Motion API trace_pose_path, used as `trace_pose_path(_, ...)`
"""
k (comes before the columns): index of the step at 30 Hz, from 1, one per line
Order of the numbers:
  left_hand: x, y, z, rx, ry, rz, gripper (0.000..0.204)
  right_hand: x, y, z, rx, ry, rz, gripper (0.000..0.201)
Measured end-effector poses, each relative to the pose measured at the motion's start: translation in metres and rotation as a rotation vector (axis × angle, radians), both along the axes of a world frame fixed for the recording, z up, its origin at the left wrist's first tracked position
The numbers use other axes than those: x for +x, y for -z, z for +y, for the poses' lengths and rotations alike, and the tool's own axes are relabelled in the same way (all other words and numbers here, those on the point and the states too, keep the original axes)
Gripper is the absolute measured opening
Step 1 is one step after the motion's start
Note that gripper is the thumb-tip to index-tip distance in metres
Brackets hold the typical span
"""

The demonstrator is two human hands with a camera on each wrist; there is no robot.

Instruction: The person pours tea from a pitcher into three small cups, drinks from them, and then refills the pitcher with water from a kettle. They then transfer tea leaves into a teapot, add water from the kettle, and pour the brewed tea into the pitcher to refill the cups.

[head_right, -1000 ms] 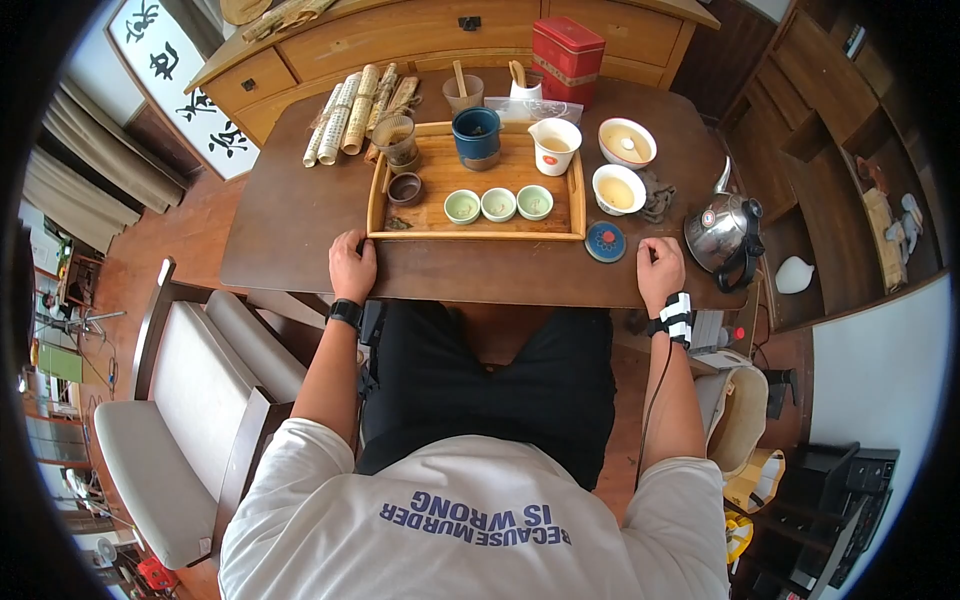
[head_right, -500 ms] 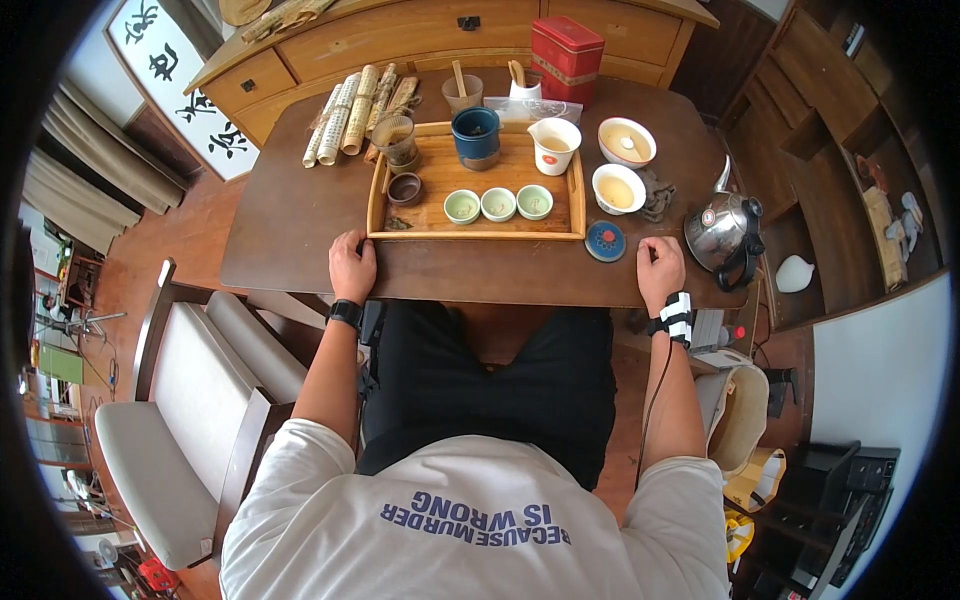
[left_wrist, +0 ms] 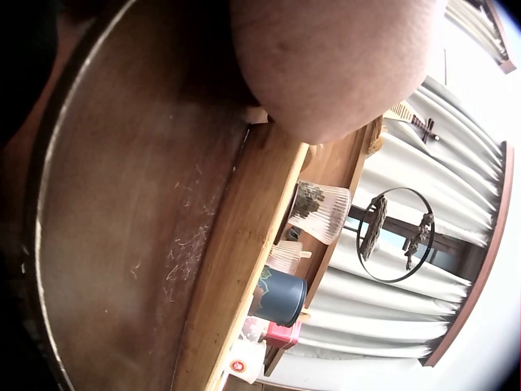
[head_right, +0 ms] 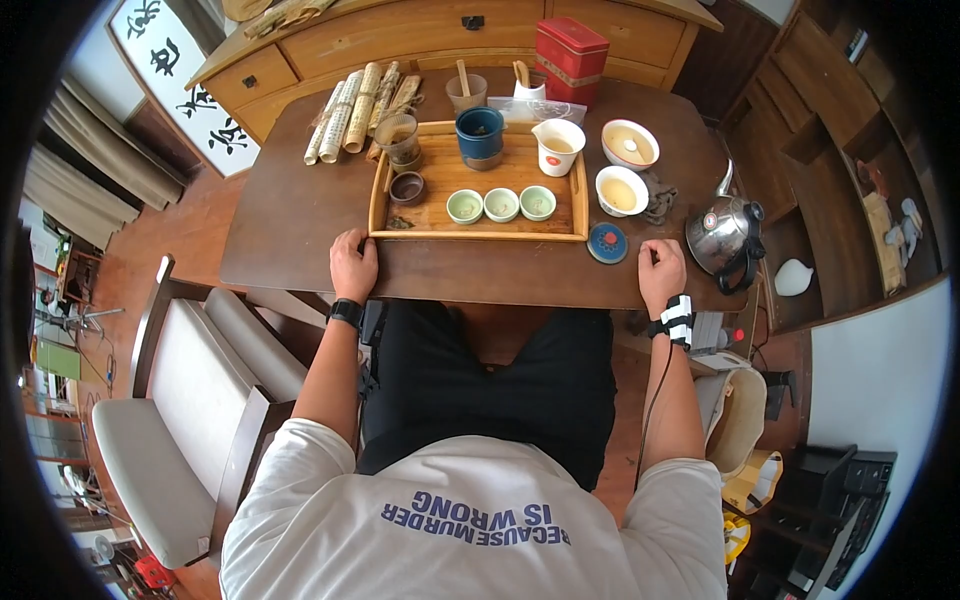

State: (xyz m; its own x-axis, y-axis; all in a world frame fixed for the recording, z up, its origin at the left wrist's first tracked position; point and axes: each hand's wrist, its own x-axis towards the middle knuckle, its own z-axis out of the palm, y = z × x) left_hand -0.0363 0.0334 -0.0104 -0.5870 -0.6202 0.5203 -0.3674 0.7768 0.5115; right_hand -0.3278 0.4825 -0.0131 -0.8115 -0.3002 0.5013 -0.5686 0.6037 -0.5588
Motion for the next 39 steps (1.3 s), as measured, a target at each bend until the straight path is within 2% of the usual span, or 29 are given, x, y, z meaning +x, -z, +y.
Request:
trace_pose_path(27, -0.0018, -0.0027, 0.0030, -0.033, -0.016, -0.002, 0.010, 0.0016, -0.0017, -0.0003, -0.016, -0.009, 0.007, 0.010)
trace_pose_path(39, -0.0007, -0.0027, 0.0025, -0.024, 0.000, 0.010, 0.009, -0.0005, 0.0005, 0.0021, 0.058, 0.003, 0.037, 0.014)
